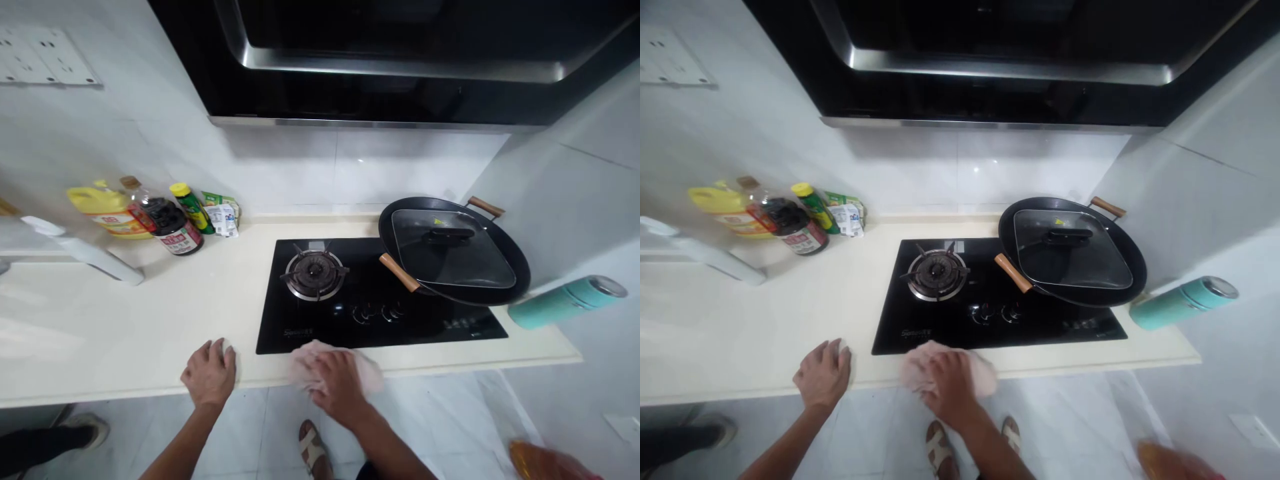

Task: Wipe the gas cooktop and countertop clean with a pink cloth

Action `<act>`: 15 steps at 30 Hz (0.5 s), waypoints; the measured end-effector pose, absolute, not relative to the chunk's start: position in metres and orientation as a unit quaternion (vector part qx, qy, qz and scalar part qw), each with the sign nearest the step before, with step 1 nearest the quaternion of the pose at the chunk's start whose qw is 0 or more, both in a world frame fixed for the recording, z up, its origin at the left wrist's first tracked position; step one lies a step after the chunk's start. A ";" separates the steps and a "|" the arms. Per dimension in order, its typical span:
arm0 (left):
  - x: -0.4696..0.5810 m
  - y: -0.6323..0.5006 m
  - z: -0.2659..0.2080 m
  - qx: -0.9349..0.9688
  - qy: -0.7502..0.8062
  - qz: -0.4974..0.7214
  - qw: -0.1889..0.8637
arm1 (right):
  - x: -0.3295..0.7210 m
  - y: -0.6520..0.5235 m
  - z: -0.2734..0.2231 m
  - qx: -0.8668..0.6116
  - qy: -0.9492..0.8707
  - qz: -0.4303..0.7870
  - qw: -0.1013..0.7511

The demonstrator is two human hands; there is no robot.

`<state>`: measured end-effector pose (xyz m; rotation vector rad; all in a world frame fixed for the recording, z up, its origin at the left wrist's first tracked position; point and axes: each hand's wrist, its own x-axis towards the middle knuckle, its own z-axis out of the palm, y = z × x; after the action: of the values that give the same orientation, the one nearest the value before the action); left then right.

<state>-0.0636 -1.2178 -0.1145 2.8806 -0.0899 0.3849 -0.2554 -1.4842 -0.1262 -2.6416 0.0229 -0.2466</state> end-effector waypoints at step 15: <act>-0.059 -1.223 -0.116 0.986 -0.013 0.113 0.120 | -0.402 -1.754 -0.131 -0.830 0.554 -0.059 0.034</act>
<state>-0.0586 -1.2227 -0.1159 2.8827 -0.0369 0.3299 -0.4020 -1.7539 -0.1307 -2.5516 1.7024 -0.1800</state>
